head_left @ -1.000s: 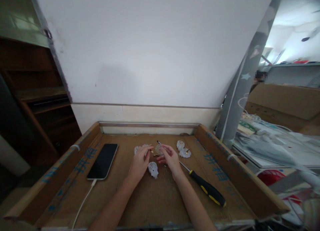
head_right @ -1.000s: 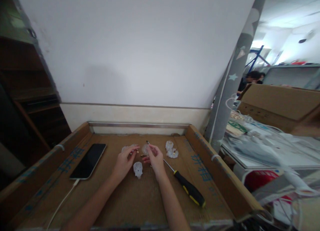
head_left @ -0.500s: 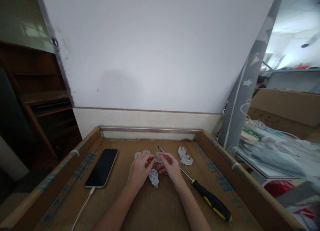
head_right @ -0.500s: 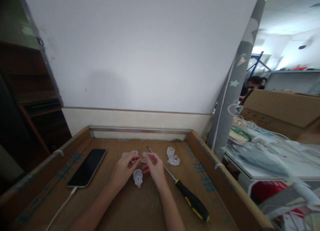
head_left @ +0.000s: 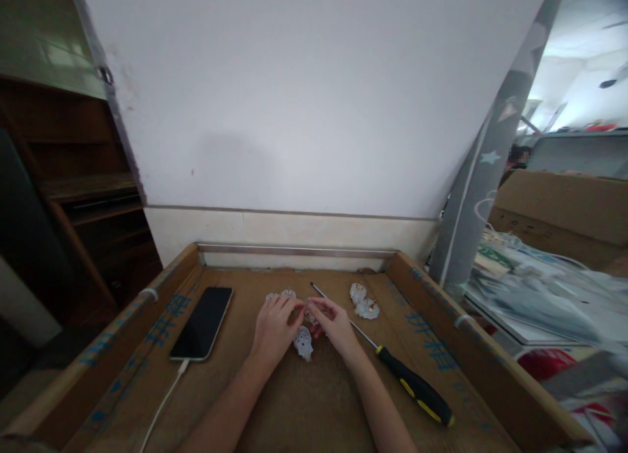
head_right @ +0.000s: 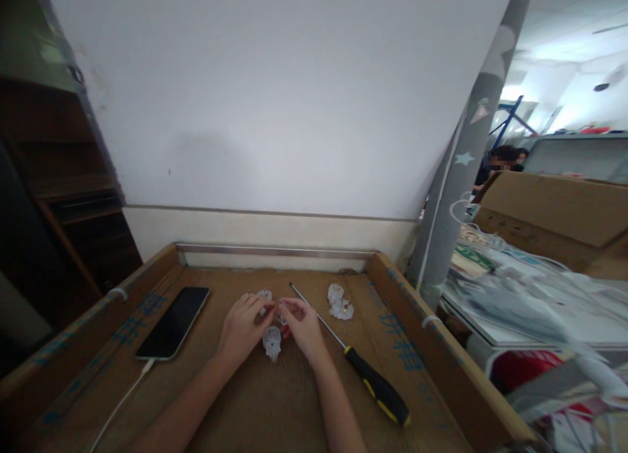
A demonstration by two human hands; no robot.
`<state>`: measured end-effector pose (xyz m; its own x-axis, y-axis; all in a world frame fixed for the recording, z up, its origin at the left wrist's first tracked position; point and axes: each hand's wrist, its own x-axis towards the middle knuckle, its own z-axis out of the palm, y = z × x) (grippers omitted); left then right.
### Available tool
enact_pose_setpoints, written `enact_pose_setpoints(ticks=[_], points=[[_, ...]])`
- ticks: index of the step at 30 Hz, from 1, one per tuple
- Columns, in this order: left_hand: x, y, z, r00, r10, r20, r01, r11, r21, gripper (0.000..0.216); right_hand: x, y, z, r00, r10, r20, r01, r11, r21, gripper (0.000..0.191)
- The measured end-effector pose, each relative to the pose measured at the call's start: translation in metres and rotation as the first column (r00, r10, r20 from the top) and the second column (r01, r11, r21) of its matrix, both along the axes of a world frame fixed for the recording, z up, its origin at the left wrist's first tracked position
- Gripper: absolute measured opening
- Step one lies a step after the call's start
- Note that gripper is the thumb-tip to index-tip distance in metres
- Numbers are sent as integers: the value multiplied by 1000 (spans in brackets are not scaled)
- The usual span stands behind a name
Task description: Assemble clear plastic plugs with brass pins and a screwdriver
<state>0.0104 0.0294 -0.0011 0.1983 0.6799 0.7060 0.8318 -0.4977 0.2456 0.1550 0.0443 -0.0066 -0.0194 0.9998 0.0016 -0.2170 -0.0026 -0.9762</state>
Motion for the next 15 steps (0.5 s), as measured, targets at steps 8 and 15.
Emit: enact_pose_setpoints(ticks=[8, 15], points=[[1, -1, 2, 992, -40, 119, 52, 994, -95, 19, 8, 7, -3, 982, -117, -146, 98, 986, -132, 58], [0, 10, 1, 997, -10, -80, -4, 986, -169, 17, 9, 6, 0, 966, -138, -219, 100, 980, -174, 52]])
